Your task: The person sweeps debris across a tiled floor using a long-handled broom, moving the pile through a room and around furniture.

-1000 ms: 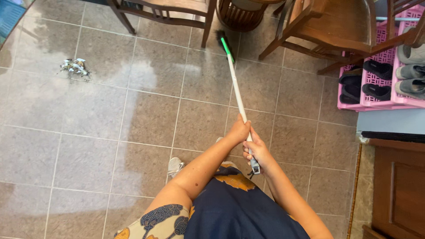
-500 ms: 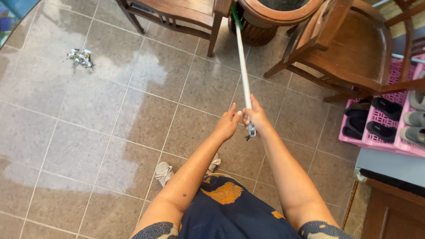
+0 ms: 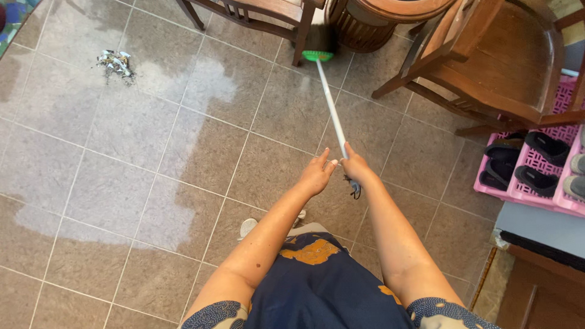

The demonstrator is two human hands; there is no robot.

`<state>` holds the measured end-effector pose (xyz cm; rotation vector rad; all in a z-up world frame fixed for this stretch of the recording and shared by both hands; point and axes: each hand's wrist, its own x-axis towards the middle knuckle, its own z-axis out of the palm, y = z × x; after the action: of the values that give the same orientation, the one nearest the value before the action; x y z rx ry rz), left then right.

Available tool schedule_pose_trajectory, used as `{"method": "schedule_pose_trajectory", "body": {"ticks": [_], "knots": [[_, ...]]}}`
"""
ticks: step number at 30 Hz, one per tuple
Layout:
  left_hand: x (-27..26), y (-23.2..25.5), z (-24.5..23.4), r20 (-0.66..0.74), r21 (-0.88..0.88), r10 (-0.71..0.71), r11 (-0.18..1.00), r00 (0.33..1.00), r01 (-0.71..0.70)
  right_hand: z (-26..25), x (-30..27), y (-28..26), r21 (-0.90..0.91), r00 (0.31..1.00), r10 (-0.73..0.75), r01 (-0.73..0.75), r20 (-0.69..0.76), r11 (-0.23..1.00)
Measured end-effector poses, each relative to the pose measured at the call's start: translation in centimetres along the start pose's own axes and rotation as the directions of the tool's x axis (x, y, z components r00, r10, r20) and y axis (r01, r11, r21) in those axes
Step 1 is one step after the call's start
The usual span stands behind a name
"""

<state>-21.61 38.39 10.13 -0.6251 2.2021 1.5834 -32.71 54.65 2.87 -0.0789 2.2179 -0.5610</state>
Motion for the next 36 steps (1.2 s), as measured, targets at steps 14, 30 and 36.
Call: {"method": "schedule_pose_trajectory", "body": {"ticks": [14, 30, 36], "knots": [[-5.3, -11.0, 4.0, 0.271, 0.094, 0.076, 0.990, 0.960, -0.105, 9.8, -21.1, -1.7, 0.273, 0.975, 0.117, -0.167, 0.191, 0.947], [-15.8, -23.4, -7.6, -0.099, -0.274, -0.216, 0.944, 0.971, 0.183, 21.3, -30.6, -14.3, 0.791, 0.889, -0.201, -0.239, 0.412, 0.564], [-17.7, -15.3, -6.3, 0.074, -0.584, -0.094, 0.803, 0.993, 0.120, 19.0, -36.7, -14.4, 0.894, 0.965, -0.145, -0.137, 0.217, 0.426]]}}
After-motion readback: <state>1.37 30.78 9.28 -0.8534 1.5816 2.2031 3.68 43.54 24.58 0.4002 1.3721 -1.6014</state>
